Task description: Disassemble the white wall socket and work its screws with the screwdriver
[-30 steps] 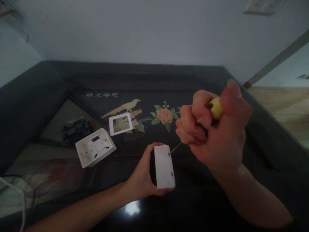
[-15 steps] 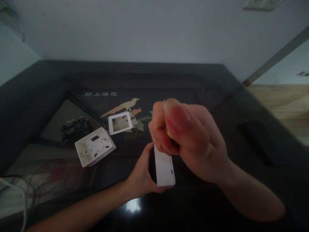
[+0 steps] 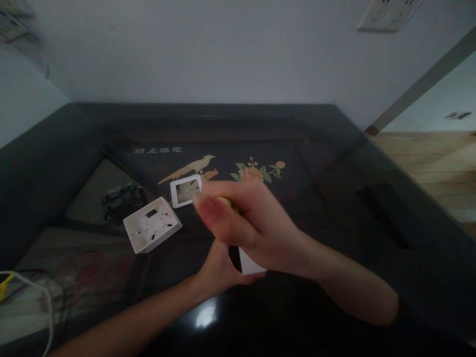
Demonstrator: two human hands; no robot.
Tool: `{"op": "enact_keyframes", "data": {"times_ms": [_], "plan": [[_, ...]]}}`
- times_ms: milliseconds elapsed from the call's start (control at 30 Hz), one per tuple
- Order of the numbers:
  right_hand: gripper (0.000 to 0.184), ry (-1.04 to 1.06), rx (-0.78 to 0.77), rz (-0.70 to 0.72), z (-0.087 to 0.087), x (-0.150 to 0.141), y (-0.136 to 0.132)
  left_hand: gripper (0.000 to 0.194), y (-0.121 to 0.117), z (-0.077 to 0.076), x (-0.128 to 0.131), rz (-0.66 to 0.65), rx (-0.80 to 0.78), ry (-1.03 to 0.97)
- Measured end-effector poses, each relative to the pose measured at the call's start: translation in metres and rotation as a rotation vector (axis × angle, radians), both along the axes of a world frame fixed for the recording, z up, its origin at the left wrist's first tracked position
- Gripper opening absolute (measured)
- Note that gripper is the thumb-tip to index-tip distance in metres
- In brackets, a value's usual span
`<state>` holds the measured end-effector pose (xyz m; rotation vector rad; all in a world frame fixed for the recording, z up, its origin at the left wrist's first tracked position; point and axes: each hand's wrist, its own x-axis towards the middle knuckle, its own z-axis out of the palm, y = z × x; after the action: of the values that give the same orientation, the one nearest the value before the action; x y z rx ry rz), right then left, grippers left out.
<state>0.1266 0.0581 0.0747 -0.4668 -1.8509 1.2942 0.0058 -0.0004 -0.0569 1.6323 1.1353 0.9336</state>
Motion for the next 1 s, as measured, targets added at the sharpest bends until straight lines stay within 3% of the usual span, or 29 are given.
{"op": "enact_keyframes", "data": {"times_ms": [100, 233, 533, 633, 733, 867, 1000], "plan": [[0.038, 0.003, -0.007, -0.074, -0.009, 0.001, 0.000, 0.088, 0.001, 0.001, 0.000, 0.047, 0.048, -0.122], [0.038, 0.076, 0.010, -0.113, -0.001, 0.006, 0.001, 0.086, 0.004, 0.002, 0.001, 0.026, 0.065, -0.157], [0.043, 0.093, -0.043, -0.008, -0.005, 0.005, 0.012, 0.087, 0.006, 0.005, 0.002, -0.037, 0.005, -0.167], [0.042, 0.052, 0.011, 0.067, 0.002, 0.005, 0.010, 0.089, 0.007, 0.005, 0.003, -0.046, 0.016, -0.174], [0.040, 0.011, 0.057, 0.108, 0.020, 0.004, 0.005, 0.091, 0.008, 0.005, 0.004, -0.050, 0.029, -0.150], [0.047, 0.121, -0.102, -0.044, 0.045, 0.009, -0.002, 0.088, 0.008, 0.006, 0.006, -0.053, 0.028, -0.191], [0.060, 0.321, -0.343, -0.141, 0.048, 0.026, -0.011, 0.095, 0.008, 0.004, 0.004, -0.072, -0.010, -0.215]]}}
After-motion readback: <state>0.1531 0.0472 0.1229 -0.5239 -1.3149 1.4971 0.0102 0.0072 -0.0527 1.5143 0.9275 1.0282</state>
